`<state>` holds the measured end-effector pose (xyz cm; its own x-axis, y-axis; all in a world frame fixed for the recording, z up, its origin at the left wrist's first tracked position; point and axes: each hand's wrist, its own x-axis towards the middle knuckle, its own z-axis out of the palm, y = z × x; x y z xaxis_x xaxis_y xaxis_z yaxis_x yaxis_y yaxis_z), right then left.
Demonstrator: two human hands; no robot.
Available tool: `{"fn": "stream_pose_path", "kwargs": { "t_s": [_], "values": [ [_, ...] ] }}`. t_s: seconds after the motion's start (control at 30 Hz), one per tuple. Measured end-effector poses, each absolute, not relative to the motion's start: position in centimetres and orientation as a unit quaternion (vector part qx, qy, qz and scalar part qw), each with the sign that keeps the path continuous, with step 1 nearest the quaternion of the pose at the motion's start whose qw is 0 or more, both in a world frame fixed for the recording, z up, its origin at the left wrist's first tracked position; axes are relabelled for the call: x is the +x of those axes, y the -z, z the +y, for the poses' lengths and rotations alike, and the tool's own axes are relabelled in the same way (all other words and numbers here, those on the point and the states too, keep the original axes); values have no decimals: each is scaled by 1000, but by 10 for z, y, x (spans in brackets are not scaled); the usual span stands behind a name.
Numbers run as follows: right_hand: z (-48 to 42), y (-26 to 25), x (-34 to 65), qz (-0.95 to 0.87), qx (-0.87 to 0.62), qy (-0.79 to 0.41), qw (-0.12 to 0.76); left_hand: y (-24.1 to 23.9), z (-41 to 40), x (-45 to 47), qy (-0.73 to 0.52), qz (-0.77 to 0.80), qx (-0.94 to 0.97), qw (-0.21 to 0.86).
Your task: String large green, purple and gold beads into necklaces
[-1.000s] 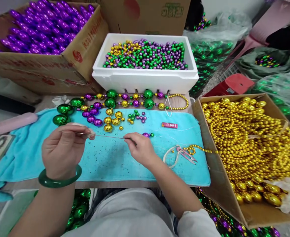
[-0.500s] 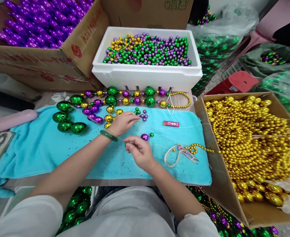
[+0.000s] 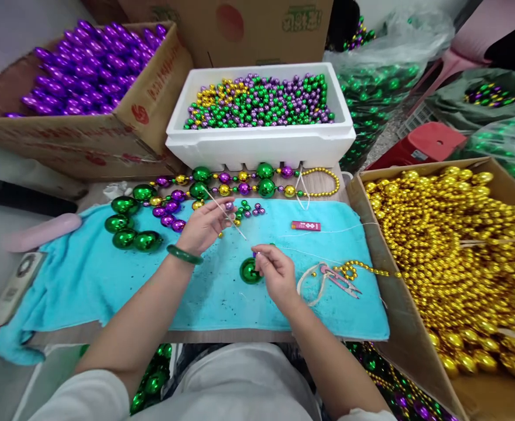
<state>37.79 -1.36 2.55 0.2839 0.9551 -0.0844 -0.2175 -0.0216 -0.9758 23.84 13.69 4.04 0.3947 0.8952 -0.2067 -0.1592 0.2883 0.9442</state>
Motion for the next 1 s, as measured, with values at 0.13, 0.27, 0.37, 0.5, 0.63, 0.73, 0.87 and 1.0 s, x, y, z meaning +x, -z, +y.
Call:
{"fn": "stream_pose_path", "kwargs": {
  "t_s": [0.13,0.27,0.37,0.5,0.63,0.73,0.87,1.0],
  "values": [
    [-13,-20,382,-345,-553,-460,603,-58,127,208,-429,361,334,758],
    [-13,-20,379,-359,-560,-459,589,-59,123,196,-461,366,303,749],
    [-14,-21,377,-372,-566,-452,581,-57,123,192,-478,376,298,735],
    [-15,-23,378,-371,-571,-454,574,-56,124,190,-500,376,312,715],
    [-15,-25,379,-366,-577,-461,565,-56,124,189,-510,376,328,701],
    [-15,-26,380,-366,-582,-460,562,-54,125,188,-516,383,348,683],
    [-14,-26,381,-378,-588,-457,550,-54,125,185,-535,380,396,642],
    [-13,-26,381,-392,-590,-459,536,-59,120,186,-534,360,425,636]
  ]
}}
